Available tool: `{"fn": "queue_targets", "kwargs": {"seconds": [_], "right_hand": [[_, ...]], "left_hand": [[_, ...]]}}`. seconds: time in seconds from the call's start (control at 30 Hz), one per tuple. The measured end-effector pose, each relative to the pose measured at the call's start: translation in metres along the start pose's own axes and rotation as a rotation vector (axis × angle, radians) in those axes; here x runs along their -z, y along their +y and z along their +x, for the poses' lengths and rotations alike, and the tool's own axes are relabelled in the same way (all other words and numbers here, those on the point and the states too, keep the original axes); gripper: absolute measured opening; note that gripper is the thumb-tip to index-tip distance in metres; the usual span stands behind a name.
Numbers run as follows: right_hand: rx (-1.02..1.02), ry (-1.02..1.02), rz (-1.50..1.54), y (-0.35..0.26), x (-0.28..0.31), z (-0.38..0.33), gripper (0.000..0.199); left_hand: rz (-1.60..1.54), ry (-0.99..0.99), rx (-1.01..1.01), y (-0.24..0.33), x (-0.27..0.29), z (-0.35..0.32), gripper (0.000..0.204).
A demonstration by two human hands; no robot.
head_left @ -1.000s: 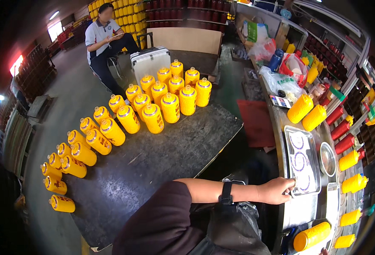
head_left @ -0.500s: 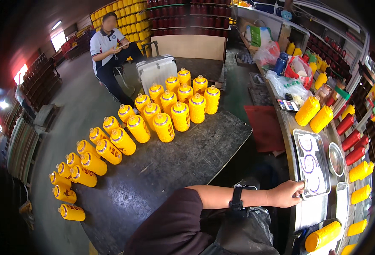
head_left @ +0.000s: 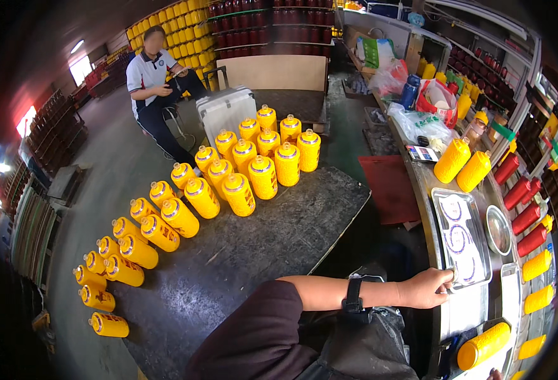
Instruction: Applying labels and smoothing them onto yellow bottles on an assembly line.
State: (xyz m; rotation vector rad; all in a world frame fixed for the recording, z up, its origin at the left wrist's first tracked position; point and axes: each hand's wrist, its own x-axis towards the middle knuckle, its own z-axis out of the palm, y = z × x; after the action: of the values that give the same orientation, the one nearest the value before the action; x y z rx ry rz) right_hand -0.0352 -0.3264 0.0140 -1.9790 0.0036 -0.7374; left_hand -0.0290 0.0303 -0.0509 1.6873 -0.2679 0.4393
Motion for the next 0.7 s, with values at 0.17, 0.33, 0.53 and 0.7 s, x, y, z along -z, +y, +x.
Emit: {"fn": "queue_targets", "kwargs": {"seconds": [0.17,0.33,0.53,0.7], "right_hand": [[0.087,-0.002,0.063,-0.014,0.002,-0.007,0.013],[0.152,-0.004,0.068,-0.017,0.005,-0.010,0.012],[0.155,-0.017,-0.009,-0.009,0.009,-0.006,0.012],[0.014,-0.027,0.021,0.002,0.009,0.000,0.013]], "left_hand": [[-0.050,0.008,-0.022,0.001,0.000,-0.006,0.023],[-0.037,0.033,-0.042,0.003,0.004,-0.011,0.023],[-0.036,0.041,-0.037,0.003,0.003,-0.012,0.024],[-0.004,-0.010,0.031,-0.002,-0.006,-0.003,0.022]]}}
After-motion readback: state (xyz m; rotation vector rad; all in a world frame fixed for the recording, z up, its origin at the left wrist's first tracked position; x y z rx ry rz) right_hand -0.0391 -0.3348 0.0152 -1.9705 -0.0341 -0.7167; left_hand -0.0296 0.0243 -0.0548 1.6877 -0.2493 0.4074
